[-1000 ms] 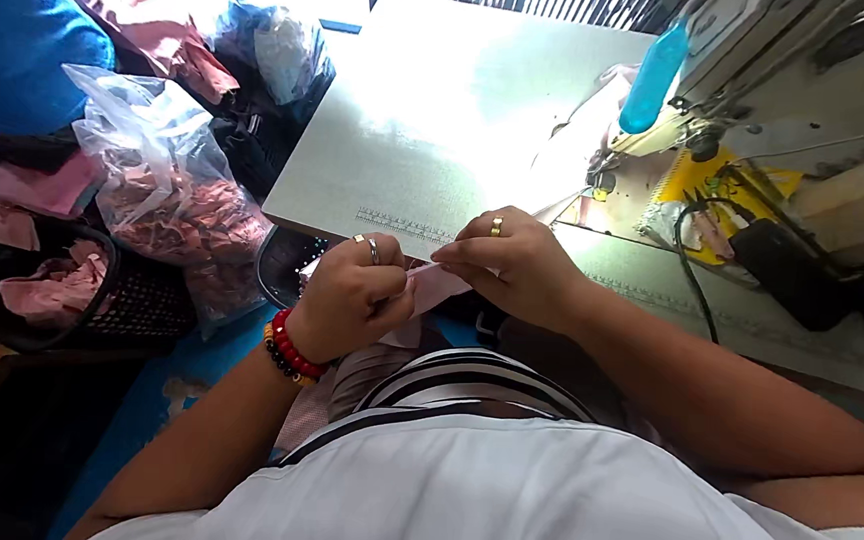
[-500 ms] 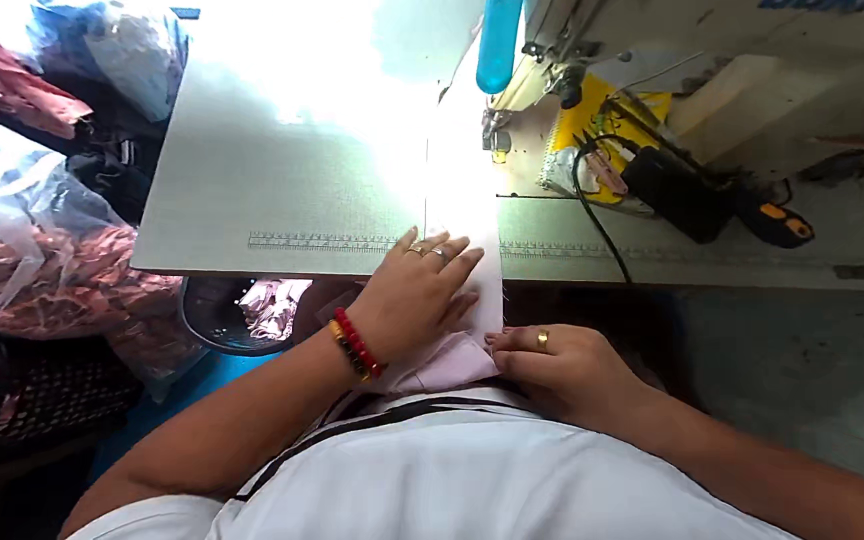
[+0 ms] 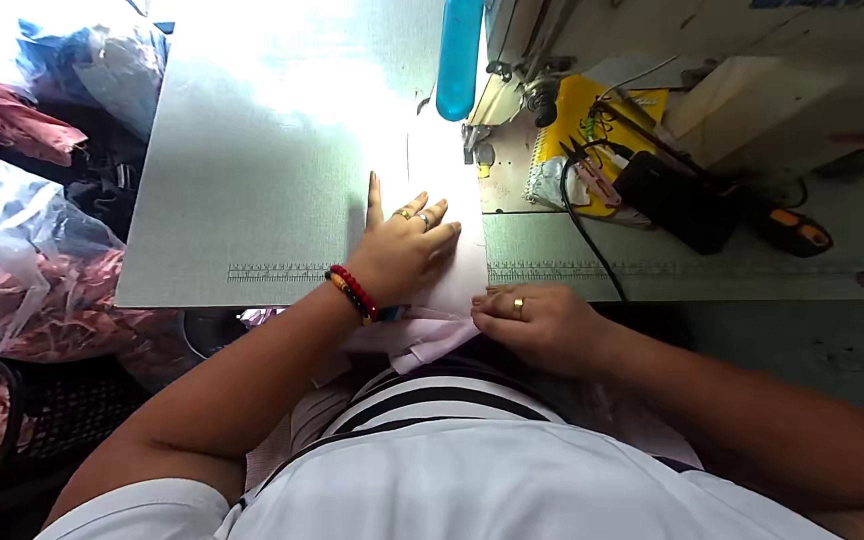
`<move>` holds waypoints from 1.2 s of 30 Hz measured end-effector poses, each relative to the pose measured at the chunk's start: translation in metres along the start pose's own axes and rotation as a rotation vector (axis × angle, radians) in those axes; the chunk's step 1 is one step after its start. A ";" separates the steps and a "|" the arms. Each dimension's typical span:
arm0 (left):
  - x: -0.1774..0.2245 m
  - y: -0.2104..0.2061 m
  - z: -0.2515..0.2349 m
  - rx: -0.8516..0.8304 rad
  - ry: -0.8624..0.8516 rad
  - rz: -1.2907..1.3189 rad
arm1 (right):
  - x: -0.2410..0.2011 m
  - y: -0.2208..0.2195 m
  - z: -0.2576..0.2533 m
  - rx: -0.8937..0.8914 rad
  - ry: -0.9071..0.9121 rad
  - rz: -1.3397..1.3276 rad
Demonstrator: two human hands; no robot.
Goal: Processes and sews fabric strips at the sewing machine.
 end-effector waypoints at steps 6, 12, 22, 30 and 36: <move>-0.050 0.007 -0.047 0.071 0.038 0.066 | 0.046 0.004 -0.010 0.186 -0.174 0.065; -0.091 0.042 -0.107 0.220 0.303 0.384 | 0.048 -0.002 -0.011 0.166 -0.197 0.102; -0.138 -0.014 -0.163 0.020 0.344 0.477 | 0.050 -0.004 -0.008 0.167 -0.215 0.042; -0.178 0.034 -0.155 0.462 0.520 0.303 | 0.048 -0.005 -0.008 0.161 -0.208 0.051; -0.212 0.037 -0.110 0.537 0.668 0.553 | 0.048 -0.005 -0.008 0.164 -0.207 0.059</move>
Point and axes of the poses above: each hand's wrist, its own z-axis away from the middle knuckle, its own y-axis out of the back of the hand, x = y × z, the point moved 10 cm from there along -z, towards the middle knuckle, and after that the axes turned 2 degrees about x, right-handed, at the moved point
